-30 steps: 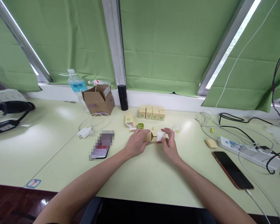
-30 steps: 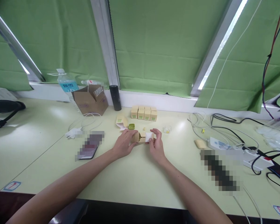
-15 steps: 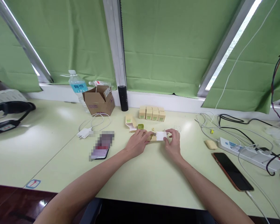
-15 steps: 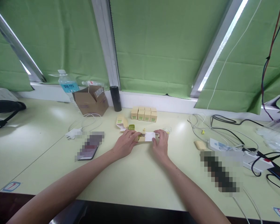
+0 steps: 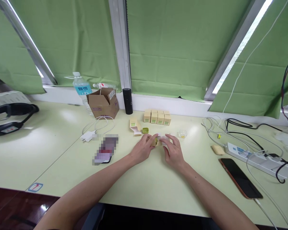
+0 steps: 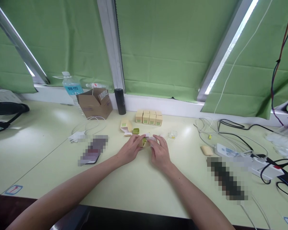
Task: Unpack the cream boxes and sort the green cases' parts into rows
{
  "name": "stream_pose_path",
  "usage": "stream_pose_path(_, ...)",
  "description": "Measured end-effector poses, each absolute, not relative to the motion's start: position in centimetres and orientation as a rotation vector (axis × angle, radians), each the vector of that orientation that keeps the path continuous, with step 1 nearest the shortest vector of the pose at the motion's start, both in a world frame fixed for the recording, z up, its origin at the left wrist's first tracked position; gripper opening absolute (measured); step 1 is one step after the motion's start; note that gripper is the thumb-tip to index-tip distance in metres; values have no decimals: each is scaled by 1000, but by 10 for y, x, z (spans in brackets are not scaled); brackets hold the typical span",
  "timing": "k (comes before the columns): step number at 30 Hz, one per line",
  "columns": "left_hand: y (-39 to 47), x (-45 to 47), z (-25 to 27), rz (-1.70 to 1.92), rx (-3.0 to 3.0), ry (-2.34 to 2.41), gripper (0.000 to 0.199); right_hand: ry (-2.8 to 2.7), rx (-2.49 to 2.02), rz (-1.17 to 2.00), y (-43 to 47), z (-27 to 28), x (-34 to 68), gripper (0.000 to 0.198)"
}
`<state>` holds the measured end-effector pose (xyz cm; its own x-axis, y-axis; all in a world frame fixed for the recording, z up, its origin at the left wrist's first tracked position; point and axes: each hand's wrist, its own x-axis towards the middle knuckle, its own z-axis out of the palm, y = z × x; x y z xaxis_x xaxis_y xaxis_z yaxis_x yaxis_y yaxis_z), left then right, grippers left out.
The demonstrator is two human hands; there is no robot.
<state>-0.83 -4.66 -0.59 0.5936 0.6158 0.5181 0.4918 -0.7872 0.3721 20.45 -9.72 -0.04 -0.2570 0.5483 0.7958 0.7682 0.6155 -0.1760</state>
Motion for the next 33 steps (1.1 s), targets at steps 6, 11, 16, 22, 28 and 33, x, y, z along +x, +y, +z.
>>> stream_pose_path(6, -47, -8, -6, 1006, 2629, 849, 68, -1855, -1011, -356, -99, 4, 204, 38)
stream_pose_path(11, -49, -8, -5, 1001, 2667, 833, 67, -1913, -1068, -287, -98, -1, 203, 40)
stream_pose_path(16, -50, -8, -5, 1002, 2726, 855, 64, -1914, -1144, -222, -98, -5, 200, 35)
stream_pose_path(22, -49, -4, -13, 967, 2926, 869, 63, -1873, -1214, -137, -97, -6, 199, 17)
stream_pose_path(28, -51, -1, -13, 916, 2998, 878, 62, -1849, -1319, -97, -97, -4, 196, 24)
stream_pose_path(33, -51, -5, -7, 954, 2875, 943, 60, -1785, -1366, -82, -99, 2, 200, 15)
